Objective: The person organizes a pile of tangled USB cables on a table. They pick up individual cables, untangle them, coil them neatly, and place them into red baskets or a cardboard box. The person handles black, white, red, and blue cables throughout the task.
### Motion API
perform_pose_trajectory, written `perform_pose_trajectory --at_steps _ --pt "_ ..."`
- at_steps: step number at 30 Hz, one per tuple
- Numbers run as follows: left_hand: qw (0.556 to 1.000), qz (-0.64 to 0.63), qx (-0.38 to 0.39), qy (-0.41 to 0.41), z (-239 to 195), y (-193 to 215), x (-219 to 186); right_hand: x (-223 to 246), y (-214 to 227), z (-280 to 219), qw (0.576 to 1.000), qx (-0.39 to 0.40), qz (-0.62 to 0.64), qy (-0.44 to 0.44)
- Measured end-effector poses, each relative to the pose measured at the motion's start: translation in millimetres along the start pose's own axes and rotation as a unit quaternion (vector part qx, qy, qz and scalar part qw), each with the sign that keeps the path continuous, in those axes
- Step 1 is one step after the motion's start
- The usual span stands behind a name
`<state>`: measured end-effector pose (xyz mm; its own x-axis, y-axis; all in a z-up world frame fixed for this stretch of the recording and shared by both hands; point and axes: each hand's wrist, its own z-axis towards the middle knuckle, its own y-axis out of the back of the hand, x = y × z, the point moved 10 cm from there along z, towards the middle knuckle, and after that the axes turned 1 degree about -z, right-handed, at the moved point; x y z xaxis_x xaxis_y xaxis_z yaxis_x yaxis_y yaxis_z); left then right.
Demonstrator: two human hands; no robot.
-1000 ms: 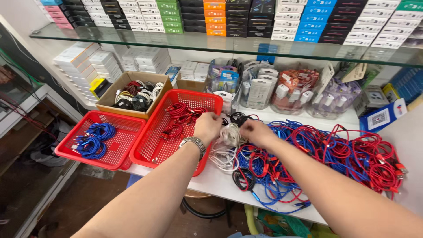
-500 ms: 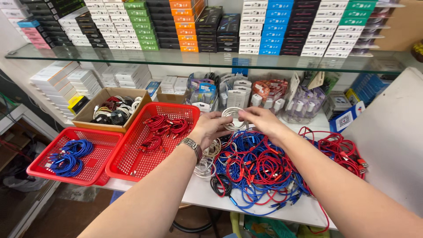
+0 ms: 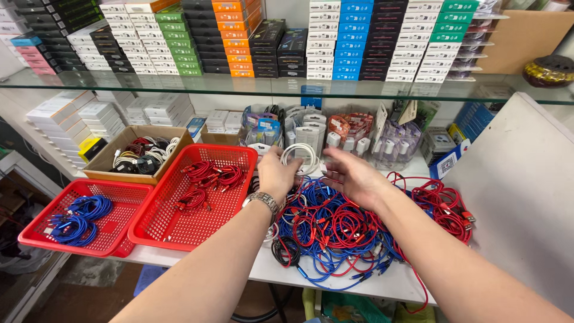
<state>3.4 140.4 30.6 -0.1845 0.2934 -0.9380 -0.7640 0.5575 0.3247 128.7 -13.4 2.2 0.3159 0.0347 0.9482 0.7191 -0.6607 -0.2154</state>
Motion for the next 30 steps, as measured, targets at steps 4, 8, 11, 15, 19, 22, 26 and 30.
perform_pose_trajectory --at_steps 4,8,11,15,19,22,26,30 --pt "0.993 0.016 0.079 -0.088 -7 -3 -27 -9 17 4 0.995 -0.058 -0.048 -0.064" --pt "0.936 0.113 0.015 -0.334 -34 5 -64 -12 19 19 0.984 -0.018 -0.167 -0.060" --pt "0.982 0.062 0.029 -0.174 -14 16 -20 -14 46 31 0.986 -0.088 -0.138 -0.037" --pt "0.910 -0.382 -0.042 0.154 14 36 77 -40 66 38 0.978 -0.163 0.125 -0.025" --pt "0.859 -0.482 -0.079 0.152 30 84 125 -51 67 14 0.942 -0.219 0.253 0.001" --pt "0.889 -0.443 -0.007 0.117 33 83 115 -27 33 -15 0.972 -0.210 0.100 0.028" --pt "0.947 -0.304 0.065 0.086 3 66 71 6 -86 -40 0.993 0.002 -0.070 0.097" --pt "0.973 -0.181 0.124 0.064 -39 74 44 11 -141 -57 0.980 0.001 -0.179 0.085"
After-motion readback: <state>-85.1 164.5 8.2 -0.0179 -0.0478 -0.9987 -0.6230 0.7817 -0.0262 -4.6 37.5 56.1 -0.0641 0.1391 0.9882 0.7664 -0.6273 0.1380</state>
